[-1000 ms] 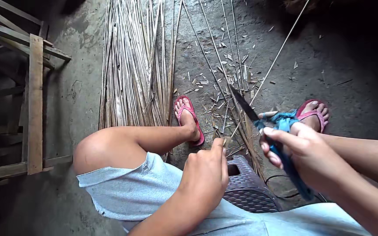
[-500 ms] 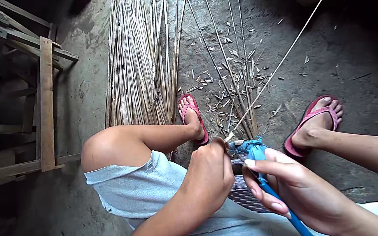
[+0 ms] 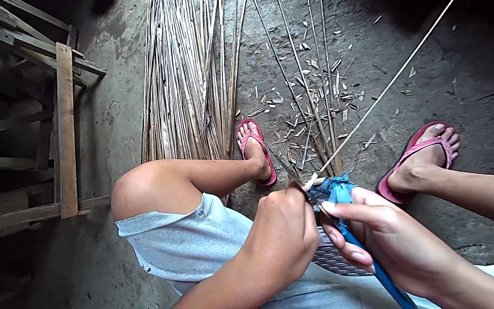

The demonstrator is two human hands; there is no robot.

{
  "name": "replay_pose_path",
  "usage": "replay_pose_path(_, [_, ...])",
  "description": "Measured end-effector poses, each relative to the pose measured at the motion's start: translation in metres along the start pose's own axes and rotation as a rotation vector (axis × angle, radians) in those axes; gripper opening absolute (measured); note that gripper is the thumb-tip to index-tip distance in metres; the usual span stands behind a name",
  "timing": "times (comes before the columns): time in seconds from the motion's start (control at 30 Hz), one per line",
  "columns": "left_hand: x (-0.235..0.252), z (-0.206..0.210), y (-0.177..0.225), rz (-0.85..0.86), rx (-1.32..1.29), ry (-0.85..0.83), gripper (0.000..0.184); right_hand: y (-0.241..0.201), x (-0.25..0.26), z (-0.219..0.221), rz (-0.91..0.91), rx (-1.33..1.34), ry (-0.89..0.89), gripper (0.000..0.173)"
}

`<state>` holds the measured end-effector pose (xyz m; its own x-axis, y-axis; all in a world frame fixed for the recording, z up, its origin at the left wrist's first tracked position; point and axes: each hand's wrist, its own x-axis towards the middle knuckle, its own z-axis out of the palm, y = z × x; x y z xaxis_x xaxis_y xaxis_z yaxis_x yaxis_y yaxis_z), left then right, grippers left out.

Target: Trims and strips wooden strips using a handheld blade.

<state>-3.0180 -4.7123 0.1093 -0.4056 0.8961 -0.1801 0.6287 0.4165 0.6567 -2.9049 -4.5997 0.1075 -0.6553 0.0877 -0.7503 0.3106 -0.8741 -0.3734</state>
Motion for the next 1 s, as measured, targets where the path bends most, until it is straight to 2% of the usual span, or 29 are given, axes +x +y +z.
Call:
replay_pose_path(0.43, [-0.001, 0.008, 0.005, 0.023, 0.102, -0.030, 0.018, -0.005, 0.006, -0.002, -0.020, -0.093, 0.154, 0.013])
replay_pose_path(0.63, [0.000, 0.011, 0.002, 0.027, 0.068, -0.050, 0.018, 0.006, 0.008, -0.007, -0.235, -0.419, 0.292, 0.013])
replay_pose_path(0.8, [0.003, 0.007, 0.002, -0.090, -0.068, -0.148, 0.022, 0.006, 0.012, -0.015, -0.340, -0.596, 0.403, 0.009])
replay_pose_path(0.9, [0.003, 0.004, -0.001, -0.153, -0.142, -0.093, 0.026, -0.005, 0.014, -0.040, -0.565, -0.803, 0.580, 0.022])
replay_pose_path(0.93, [0.002, 0.003, -0.003, -0.168, -0.173, -0.071, 0.026, -0.014, 0.012, -0.049, -0.621, -0.805, 0.627, 0.025])
replay_pose_path(1.0, [0.003, 0.000, -0.006, -0.185, -0.234, -0.068, 0.029, -0.025, 0.006, -0.055, -0.696, -0.724, 0.623, 0.018])
